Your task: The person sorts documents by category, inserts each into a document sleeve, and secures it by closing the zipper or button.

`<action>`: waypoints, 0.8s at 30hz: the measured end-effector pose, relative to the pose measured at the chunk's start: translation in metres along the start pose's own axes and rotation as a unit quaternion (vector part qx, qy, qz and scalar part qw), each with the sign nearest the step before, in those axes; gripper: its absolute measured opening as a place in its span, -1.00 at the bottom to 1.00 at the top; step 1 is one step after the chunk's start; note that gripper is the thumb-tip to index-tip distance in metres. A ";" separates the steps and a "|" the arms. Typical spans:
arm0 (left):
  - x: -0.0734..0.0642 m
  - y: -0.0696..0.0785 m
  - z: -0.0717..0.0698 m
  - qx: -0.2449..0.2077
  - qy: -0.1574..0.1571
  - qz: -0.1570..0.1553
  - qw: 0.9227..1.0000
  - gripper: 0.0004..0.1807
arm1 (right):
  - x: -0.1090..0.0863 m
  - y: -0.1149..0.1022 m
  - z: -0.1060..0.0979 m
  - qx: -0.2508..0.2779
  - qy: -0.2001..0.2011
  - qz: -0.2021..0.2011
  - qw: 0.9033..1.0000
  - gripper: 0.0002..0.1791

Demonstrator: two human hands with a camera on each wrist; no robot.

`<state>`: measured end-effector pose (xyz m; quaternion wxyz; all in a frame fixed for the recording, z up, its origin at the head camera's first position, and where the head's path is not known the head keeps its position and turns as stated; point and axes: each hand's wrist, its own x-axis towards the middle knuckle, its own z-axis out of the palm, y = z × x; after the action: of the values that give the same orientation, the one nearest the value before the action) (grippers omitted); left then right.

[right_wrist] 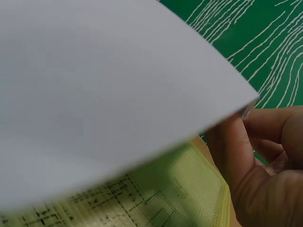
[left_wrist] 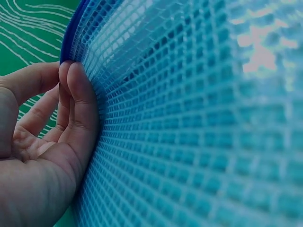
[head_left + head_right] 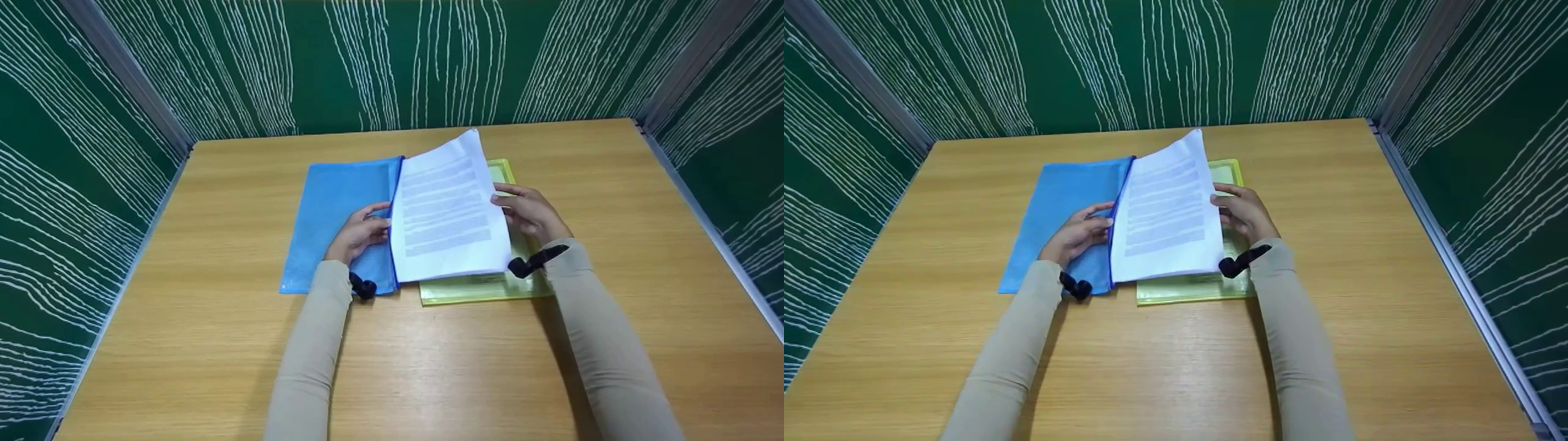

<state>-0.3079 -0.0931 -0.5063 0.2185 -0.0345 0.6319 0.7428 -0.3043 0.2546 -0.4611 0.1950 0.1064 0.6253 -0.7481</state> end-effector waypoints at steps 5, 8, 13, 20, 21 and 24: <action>-0.001 0.001 0.001 0.001 -0.012 -0.010 1.000 -0.46 | 0.001 0.003 0.001 0.004 0.001 0.004 1.000 -0.34; -0.001 0.002 0.002 0.000 -0.017 -0.015 1.000 -0.45 | 0.002 0.004 0.002 0.003 0.005 0.004 1.000 -0.35; -0.001 0.004 0.003 0.002 -0.027 -0.026 0.999 -0.45 | 0.005 0.006 0.006 0.003 -0.001 0.001 1.000 -0.34; -0.001 0.003 0.005 -0.001 -0.036 -0.031 0.999 -0.44 | 0.006 0.008 0.014 0.018 -0.010 0.008 1.000 -0.33; -0.001 0.003 0.005 -0.002 -0.035 -0.030 0.999 -0.44 | 0.006 0.009 0.015 0.017 -0.008 0.010 1.000 -0.34; -0.001 0.002 0.004 -0.008 -0.036 -0.027 0.999 -0.44 | 0.007 0.010 0.016 0.017 -0.008 0.015 1.000 -0.35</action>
<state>-0.3070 -0.0899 -0.5035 0.2611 -0.0263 0.6168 0.7421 -0.3049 0.2361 -0.4694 0.2094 0.1126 0.6095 -0.7563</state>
